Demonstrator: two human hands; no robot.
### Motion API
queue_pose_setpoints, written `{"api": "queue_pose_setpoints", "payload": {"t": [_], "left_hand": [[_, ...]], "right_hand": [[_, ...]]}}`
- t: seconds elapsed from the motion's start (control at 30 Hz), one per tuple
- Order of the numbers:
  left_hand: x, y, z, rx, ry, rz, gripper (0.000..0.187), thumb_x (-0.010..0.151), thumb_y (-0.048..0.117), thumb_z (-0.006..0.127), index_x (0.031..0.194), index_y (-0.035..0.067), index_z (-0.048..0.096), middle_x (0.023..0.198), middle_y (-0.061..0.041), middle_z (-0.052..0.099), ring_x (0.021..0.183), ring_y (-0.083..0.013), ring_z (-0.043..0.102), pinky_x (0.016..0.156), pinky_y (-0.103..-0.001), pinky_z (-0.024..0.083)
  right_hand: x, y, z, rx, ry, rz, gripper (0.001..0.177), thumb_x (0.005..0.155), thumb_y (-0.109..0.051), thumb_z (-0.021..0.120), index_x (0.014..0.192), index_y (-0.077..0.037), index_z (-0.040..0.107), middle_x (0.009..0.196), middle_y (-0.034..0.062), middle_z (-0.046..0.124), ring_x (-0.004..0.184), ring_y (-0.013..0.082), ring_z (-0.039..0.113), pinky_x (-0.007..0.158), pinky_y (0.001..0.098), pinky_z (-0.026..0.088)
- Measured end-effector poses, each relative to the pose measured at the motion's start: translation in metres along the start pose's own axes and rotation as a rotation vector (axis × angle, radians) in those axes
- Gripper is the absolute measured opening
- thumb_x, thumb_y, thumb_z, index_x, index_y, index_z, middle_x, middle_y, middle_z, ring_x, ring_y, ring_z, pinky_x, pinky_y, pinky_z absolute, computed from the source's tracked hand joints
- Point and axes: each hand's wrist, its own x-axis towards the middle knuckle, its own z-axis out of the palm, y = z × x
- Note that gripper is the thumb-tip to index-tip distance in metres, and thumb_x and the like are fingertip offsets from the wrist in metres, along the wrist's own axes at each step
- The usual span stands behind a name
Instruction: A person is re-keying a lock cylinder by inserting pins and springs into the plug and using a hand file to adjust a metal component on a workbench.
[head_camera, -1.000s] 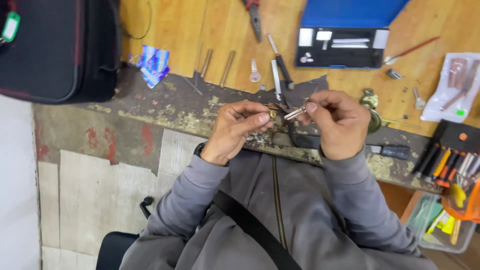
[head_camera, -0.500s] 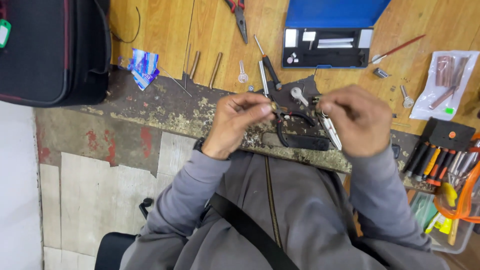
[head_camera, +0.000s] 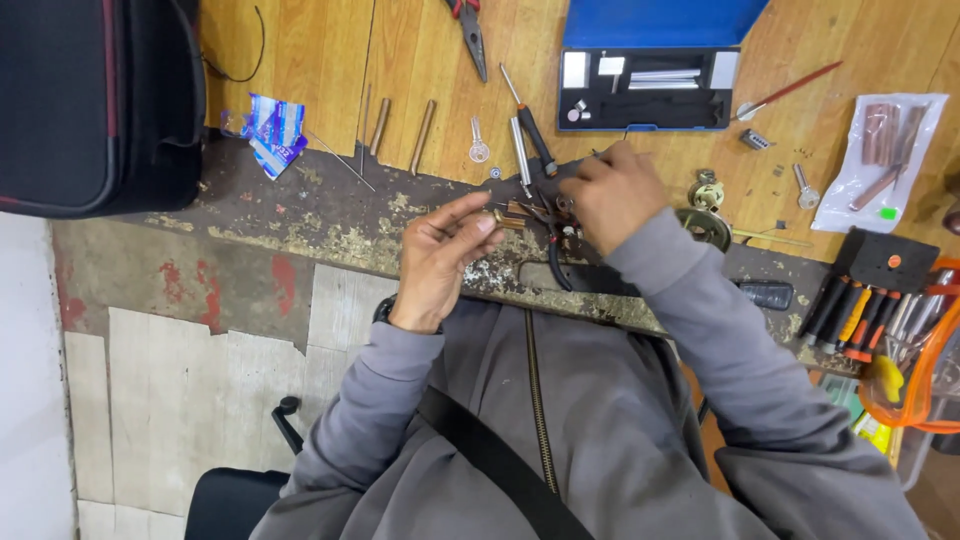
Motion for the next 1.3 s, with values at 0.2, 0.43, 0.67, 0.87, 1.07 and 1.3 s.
{"api": "queue_pose_setpoints", "payload": {"t": [0.2, 0.43, 0.67, 0.87, 1.07, 1.3], "left_hand": [[-0.001, 0.0, 0.01, 0.055, -0.009, 0.002, 0.028, 0.087, 0.004, 0.081, 0.11, -0.008, 0.072, 0.09, -0.025, 0.076, 0.084, -0.0306, 0.078, 0.075, -0.032, 0.067], [0.005, -0.01, 0.009, 0.046, -0.008, -0.003, 0.028, 0.086, 0.004, 0.082, 0.108, -0.009, 0.073, 0.092, -0.025, 0.075, 0.086, -0.0322, 0.078, 0.074, -0.031, 0.067], [0.006, -0.015, 0.016, -0.012, -0.012, -0.04, 0.032, 0.087, 0.005, 0.083, 0.112, -0.009, 0.071, 0.092, -0.022, 0.074, 0.087, -0.0329, 0.078, 0.075, -0.031, 0.067], [0.007, -0.009, 0.019, -0.012, -0.026, -0.043, 0.031, 0.086, 0.006, 0.083, 0.112, -0.007, 0.071, 0.091, -0.021, 0.075, 0.086, -0.0316, 0.078, 0.075, -0.031, 0.068], [0.006, -0.01, 0.018, -0.056, -0.066, -0.087, 0.03, 0.087, 0.004, 0.081, 0.113, -0.008, 0.071, 0.094, -0.023, 0.075, 0.087, -0.0321, 0.078, 0.075, -0.032, 0.068], [0.001, 0.001, 0.038, -0.191, -0.24, -0.197, 0.026, 0.087, 0.001, 0.08, 0.11, -0.008, 0.071, 0.095, -0.025, 0.075, 0.087, -0.0321, 0.077, 0.075, -0.031, 0.068]], "right_hand": [[0.008, 0.006, 0.026, 0.111, -0.211, -0.061, 0.009, 0.083, -0.021, 0.083, 0.091, -0.017, 0.082, 0.094, 0.0073, 0.068, 0.097, 0.0332, 0.063, 0.081, 0.0441, 0.052], [0.005, 0.039, 0.001, 0.177, -0.276, 0.021, 0.025, 0.085, -0.031, 0.083, 0.108, -0.022, 0.076, 0.102, 0.004, 0.068, 0.101, 0.0332, 0.068, 0.083, 0.0452, 0.058], [-0.015, 0.016, 0.014, -0.1, -0.208, 0.091, 0.03, 0.08, -0.054, 0.078, 0.096, -0.029, 0.077, 0.095, -0.0027, 0.067, 0.1, 0.025, 0.064, 0.086, 0.0415, 0.052], [-0.016, 0.0, 0.02, -0.105, -0.173, 0.171, 0.024, 0.082, -0.041, 0.08, 0.085, -0.018, 0.075, 0.089, 0.0046, 0.066, 0.097, 0.0306, 0.061, 0.083, 0.0449, 0.044], [-0.006, 0.013, -0.006, 0.278, -0.272, 0.265, 0.023, 0.088, -0.034, 0.078, 0.096, -0.014, 0.071, 0.09, 0.0088, 0.069, 0.099, 0.0368, 0.065, 0.085, 0.0503, 0.05], [-0.025, -0.009, -0.114, 1.436, 0.377, 0.235, 0.015, 0.094, 0.01, 0.07, 0.108, 0.009, 0.07, 0.093, 0.0261, 0.072, 0.08, 0.0292, 0.072, 0.075, 0.0376, 0.06]]}}
